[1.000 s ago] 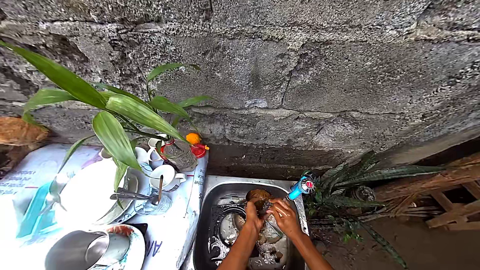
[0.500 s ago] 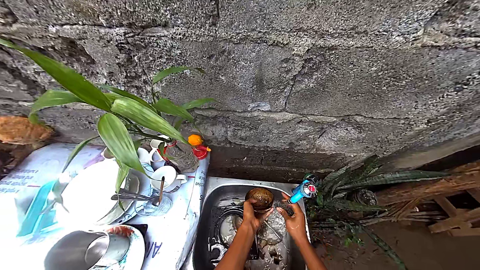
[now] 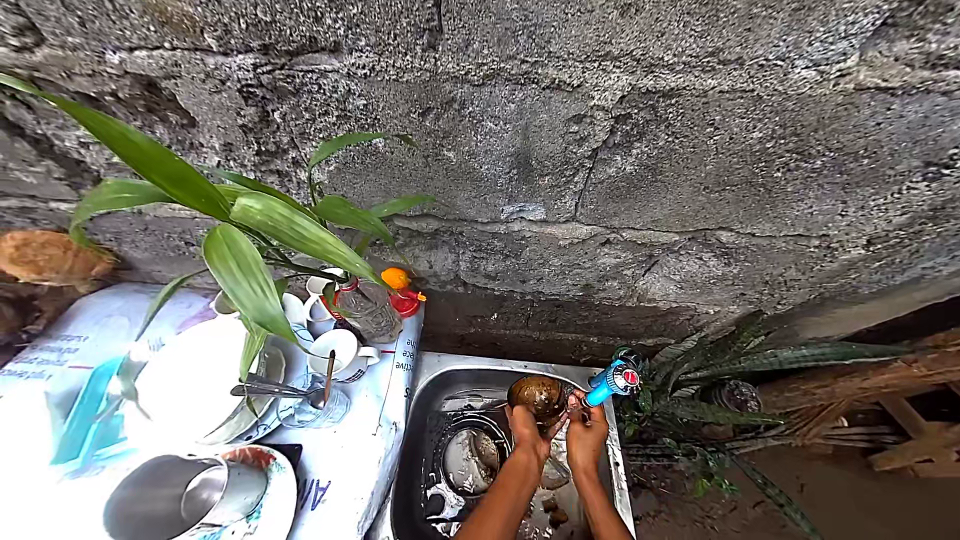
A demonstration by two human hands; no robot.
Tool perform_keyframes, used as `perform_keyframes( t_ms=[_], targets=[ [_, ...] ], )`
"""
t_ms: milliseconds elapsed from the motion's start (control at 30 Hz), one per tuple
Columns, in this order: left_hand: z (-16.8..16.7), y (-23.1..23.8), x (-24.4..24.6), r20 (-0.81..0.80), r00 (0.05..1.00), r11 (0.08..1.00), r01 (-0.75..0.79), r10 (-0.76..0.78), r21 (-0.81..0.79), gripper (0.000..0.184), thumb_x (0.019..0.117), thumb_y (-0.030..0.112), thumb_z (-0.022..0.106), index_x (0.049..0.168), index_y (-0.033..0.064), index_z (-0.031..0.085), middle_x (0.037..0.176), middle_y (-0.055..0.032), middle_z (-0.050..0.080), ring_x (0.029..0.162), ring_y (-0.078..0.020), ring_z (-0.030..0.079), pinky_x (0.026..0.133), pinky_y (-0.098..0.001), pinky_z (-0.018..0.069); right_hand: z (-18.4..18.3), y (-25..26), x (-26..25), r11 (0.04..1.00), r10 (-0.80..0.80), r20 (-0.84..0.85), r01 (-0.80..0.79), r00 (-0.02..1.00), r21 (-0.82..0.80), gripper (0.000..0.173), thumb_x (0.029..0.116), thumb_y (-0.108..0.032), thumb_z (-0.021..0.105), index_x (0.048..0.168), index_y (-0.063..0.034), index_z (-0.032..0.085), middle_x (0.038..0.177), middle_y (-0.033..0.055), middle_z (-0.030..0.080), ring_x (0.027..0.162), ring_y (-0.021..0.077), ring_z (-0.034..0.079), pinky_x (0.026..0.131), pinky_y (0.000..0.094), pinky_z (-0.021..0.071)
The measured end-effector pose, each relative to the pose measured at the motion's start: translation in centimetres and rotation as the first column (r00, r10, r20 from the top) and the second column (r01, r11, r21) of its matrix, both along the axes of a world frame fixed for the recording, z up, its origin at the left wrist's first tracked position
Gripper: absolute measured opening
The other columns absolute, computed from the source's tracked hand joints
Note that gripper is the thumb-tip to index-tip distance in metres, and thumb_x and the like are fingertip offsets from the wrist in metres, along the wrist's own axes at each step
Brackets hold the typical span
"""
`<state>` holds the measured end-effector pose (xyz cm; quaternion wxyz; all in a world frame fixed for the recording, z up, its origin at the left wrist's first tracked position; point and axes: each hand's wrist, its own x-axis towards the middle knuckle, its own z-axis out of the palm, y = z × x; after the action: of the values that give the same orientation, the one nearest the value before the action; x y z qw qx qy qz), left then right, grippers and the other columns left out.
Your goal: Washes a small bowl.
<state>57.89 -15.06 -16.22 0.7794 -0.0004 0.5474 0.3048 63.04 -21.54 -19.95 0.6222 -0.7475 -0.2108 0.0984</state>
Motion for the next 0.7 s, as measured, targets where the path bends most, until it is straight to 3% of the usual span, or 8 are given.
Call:
perform_keyframes(
  t_ms=[67,133,267,367,500,600,667,700],
  targets=[
    [-0.4,0.0,0.2,-0.035,0.998,0.999,-0.045,0.046,0.023,0.040,0.1064,0.022,0.036,0.146,0.0139,0.038,0.121,-0.0245,0.058,0.092,-0.0373,0.064,0.066,-0.0529,0.0553,0.9,-0.3,-1.0,0.998,0.063,0.088,-0.062,0.994,-0.021,0.018,0.0910,0.000,0.066,0.106,0.0088,0.069,0.110,0.0230,0.067,0.104,0.0276,0.066,0.093,0.0407,0.0548],
    [-0.7,0.1,0.1,-0.072,0.996,0.997,-0.049,0.054,0.068,0.044,0.1062,0.017,0.038,0.150,0.0154,0.033,0.121,-0.0234,0.056,0.093,-0.0353,0.061,0.068,-0.0517,0.0535,0.9,-0.7,-1.7,0.992,0.128,0.166,-0.126,0.978,-0.025,0.016,0.0871,-0.002,0.068,0.100,0.0054,0.073,0.107,0.0205,0.068,0.104,0.0263,0.066,0.094,0.0394,0.0544],
    [-0.8,-0.2,-0.1,-0.091,0.995,0.998,-0.044,0.047,0.037,0.048,0.1037,0.012,0.039,0.150,0.0159,0.029,0.123,-0.0272,0.056,0.091,-0.0406,0.065,0.065,-0.0547,0.0570,0.7,0.1,-0.9,0.999,0.045,-0.024,-0.046,0.999,-0.026,0.013,0.0926,0.000,0.067,0.104,0.0068,0.069,0.101,0.0176,0.068,0.093,0.0197,0.067,0.086,0.0353,0.0560],
    [-1.1,-0.1,0.1,-0.104,0.992,0.996,-0.063,0.069,0.058,0.041,0.1027,0.011,0.041,0.144,0.0110,0.036,0.114,-0.0235,0.056,0.089,-0.0344,0.060,0.067,-0.0510,0.0525,0.6,-0.1,-1.9,0.996,0.091,0.081,-0.089,0.993,-0.032,0.012,0.0880,-0.004,0.068,0.097,0.0036,0.071,0.102,0.0166,0.067,0.099,0.0227,0.065,0.089,0.0381,0.0548],
    [-0.7,-0.8,-0.4,-0.054,0.998,1.000,-0.023,0.024,0.015,0.048,0.1043,0.015,0.039,0.151,0.0168,0.029,0.130,-0.0267,0.054,0.098,-0.0415,0.064,0.068,-0.0558,0.0566,-0.1,0.3,-0.2,0.994,0.019,-0.015,-0.021,1.000,-0.104,0.022,0.0965,-0.003,0.064,0.114,0.0112,0.063,0.106,0.0232,0.067,0.100,0.0280,0.066,0.092,0.0434,0.0541],
    [-1.0,0.1,0.0,-0.108,0.994,0.997,-0.012,0.020,0.080,0.044,0.1043,0.012,0.040,0.148,0.0129,0.034,0.118,-0.0244,0.057,0.091,-0.0353,0.062,0.068,-0.0514,0.0533,1.3,-0.1,-1.8,0.982,0.143,0.194,-0.115,0.970,-0.148,0.016,0.0920,-0.003,0.063,0.102,0.0091,0.067,0.108,0.0251,0.065,0.104,0.0356,0.065,0.093,0.0476,0.0540],
    [-0.9,0.6,-0.6,-0.101,0.993,0.997,0.064,-0.058,0.052,0.050,0.1039,0.012,0.040,0.152,0.0177,0.026,0.118,-0.0256,0.057,0.085,-0.0367,0.064,0.062,-0.0502,0.0561,0.9,0.0,-0.6,0.978,0.144,0.106,-0.126,0.984,-0.164,0.020,0.0960,-0.002,0.061,0.109,0.0120,0.064,0.110,0.0269,0.065,0.104,0.0340,0.065,0.094,0.0467,0.0531],
    [-0.9,0.8,-1.0,-0.064,0.995,0.996,0.080,-0.077,0.031,0.052,0.1035,0.012,0.039,0.153,0.0193,0.025,0.124,-0.0271,0.056,0.089,-0.0396,0.065,0.064,-0.0524,0.0567,0.7,0.4,0.4,0.978,0.126,-0.002,-0.124,0.992,-0.169,0.023,0.0986,-0.004,0.061,0.115,0.0119,0.061,0.110,0.0252,0.064,0.101,0.0298,0.065,0.093,0.0440,0.0531]
  ],
)
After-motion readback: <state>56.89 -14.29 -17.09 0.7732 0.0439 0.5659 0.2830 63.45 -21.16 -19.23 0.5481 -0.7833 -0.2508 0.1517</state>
